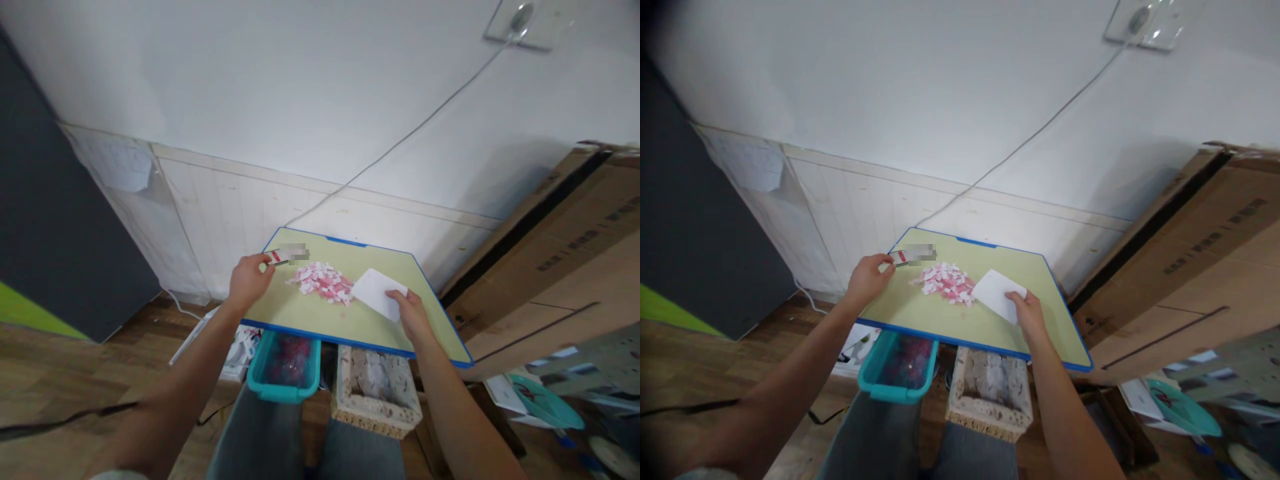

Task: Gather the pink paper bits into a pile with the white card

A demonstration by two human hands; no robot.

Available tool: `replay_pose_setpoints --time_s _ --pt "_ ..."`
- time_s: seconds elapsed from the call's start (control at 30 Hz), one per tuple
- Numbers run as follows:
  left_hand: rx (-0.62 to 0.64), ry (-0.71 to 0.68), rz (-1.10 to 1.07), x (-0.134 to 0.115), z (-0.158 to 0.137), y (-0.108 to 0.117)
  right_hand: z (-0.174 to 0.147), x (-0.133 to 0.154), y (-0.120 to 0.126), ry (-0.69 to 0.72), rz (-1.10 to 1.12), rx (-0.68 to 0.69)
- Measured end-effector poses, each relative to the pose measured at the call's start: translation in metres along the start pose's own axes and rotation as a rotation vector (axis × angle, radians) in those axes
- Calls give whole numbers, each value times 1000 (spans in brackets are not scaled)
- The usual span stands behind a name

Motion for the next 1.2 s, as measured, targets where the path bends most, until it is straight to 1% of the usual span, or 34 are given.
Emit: replay_pose_setpoints --time_s 0.07,0.17,0.23,0.27,0.33,0.4,0.47,0.53,0.63,0.73,0.83,0.9,0.97,1.1,1.13,1.2 --pt "-102 -14 -26 -15 38 -3 22 26 -27 98 -15 58" --pt "-119 -81 -63 -43 86 -28 59 52 -65 163 -58 179" --pt "-88 -141 -77 -61 107 -51 83 56 -75 164 -46 224" --pt "-77 -172 -86 -69 115 -63 94 54 -76 153 -39 243" --pt "-76 -235 -114 -80 123 -82 113 43 -67 114 -39 277" --pt "-71 -302 -133 -87 122 -95 127 28 -50 68 -62 293" --pt "-24 -384 -123 -93 117 -104 138 16 -30 41 -115 285" --pt "-16 -421 -115 -95 111 -105 146 8 -15 39 -237 300" --pt "-15 -418 -105 -98 103 -102 155 -1 3 7 -355 253" --pt "9 -431 -100 -103 96 -101 153 -2 9 -8 -397 280" --pt "63 -448 -99 -107 92 -104 140 11 0 47 -355 336" --pt "110 -449 -98 -107 92 -108 125 25 -15 101 -304 400" --pt "154 -454 -93 -106 92 -111 104 38 -35 142 -271 481" --pt "187 -465 -76 -105 93 -112 61 49 -77 151 -241 658" --pt "188 -474 -75 -106 93 -112 53 50 -84 154 -238 670" --pt "189 -492 -78 -107 92 -110 43 51 -92 172 -237 646"
Point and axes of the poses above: each hand's wrist, its own z-axis towards the middle knuckle, its own y-axis out of the back of the hand, x = y × z, the point moved 7 cm from there along z, towards the middle knuckle, and after that the axes turned 2 degrees about -x, right-handed, at the moved point
